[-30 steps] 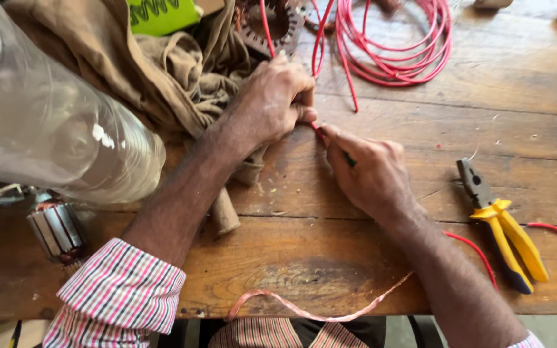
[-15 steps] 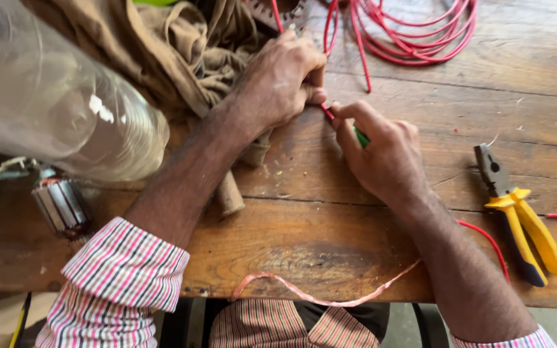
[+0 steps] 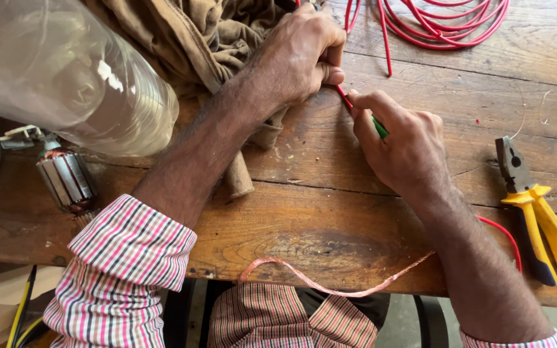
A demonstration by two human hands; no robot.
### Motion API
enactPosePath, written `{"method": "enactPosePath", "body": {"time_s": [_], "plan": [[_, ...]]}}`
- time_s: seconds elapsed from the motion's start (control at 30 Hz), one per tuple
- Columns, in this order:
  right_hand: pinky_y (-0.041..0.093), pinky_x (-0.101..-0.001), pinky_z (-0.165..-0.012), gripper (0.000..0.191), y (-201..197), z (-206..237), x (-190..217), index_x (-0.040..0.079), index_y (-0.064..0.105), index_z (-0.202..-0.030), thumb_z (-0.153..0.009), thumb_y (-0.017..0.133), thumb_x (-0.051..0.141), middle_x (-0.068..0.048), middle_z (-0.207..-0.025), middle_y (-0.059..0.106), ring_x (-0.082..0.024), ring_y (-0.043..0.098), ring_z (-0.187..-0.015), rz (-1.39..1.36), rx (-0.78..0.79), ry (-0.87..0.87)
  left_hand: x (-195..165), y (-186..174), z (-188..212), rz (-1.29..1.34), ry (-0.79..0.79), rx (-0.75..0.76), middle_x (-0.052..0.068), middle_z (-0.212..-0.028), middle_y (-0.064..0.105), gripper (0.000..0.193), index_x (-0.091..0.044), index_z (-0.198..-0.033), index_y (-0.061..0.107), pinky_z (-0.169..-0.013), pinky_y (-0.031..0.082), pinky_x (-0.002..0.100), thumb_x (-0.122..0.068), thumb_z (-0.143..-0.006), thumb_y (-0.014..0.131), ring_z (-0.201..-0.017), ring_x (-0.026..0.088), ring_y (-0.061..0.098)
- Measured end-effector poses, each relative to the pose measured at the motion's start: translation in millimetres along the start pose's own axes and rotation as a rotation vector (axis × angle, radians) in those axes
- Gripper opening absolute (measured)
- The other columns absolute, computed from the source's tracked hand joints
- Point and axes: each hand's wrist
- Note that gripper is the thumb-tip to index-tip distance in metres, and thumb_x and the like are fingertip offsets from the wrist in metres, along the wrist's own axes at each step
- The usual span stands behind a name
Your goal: The person rummages through a wooden tool drawer, then sits at a workbench and uses a small green utility knife to cut and strip the red insulation off a length of red electrical cable, pulling the insulation away to expose the copper conductor inside. Pliers and a coiled red cable lie on the bench, and the person picks up pliers at the end.
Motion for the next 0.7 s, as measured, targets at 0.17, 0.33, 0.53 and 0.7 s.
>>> {"method": "enactPosePath", "body": {"time_s": [0.17,0.33,0.53,0.7], "plan": [[0.057,-0.0447,-0.070,0.010,0.0,4.3,-1.8,0.011,0.068,-0.114,-0.104,0.066,0.014,-0.011,-0.083,0.075,-0.027,0.075,-0.072,0.081,0.020,-0.046,-0.7,1.5,0.4,0.016,-0.030,-0.004,0.011,-0.083,0.069,0.027,-0.004,-0.074,0.069,-0.071,0.057,0.039,-0.014,-0.077,0.094,-0.086,0.024,0.069],[0.056,-0.0431,-0.065,0.016,3.8,5.7,-2.6,0.012,0.070,-0.120,-0.105,0.066,0.015,-0.012,-0.086,0.076,-0.025,0.073,-0.068,0.115,-0.012,-0.062,-2.5,2.2,0.8,-0.005,-0.020,-0.003,0.008,-0.081,0.070,0.027,-0.004,-0.073,0.068,-0.069,0.056,0.038,-0.016,-0.079,0.092,-0.078,0.020,0.070],[0.055,-0.0423,-0.062,0.017,4.4,6.2,-2.5,0.011,0.070,-0.121,-0.105,0.066,0.014,-0.013,-0.080,0.074,-0.026,0.072,-0.066,0.178,-0.026,-0.083,-1.1,0.9,1.8,-0.014,0.064,-0.038,0.008,-0.079,0.070,0.029,-0.004,-0.071,0.069,-0.068,0.054,0.039,-0.017,-0.077,0.094,-0.077,0.021,0.068],[0.054,-0.0422,-0.060,0.013,3.6,5.2,-4.5,0.011,0.070,-0.119,-0.107,0.067,0.013,-0.013,-0.078,0.072,-0.026,0.071,-0.065,0.211,-0.044,-0.131,3.6,2.9,0.0,0.059,-0.008,0.035,0.005,-0.075,0.071,0.026,-0.005,-0.075,0.069,-0.061,0.055,0.035,-0.014,-0.080,0.092,-0.071,0.016,0.070]]}}
Point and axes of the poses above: each hand's wrist, its own z-axis away from the middle knuckle, its own y-axis out of the palm, x = y × z
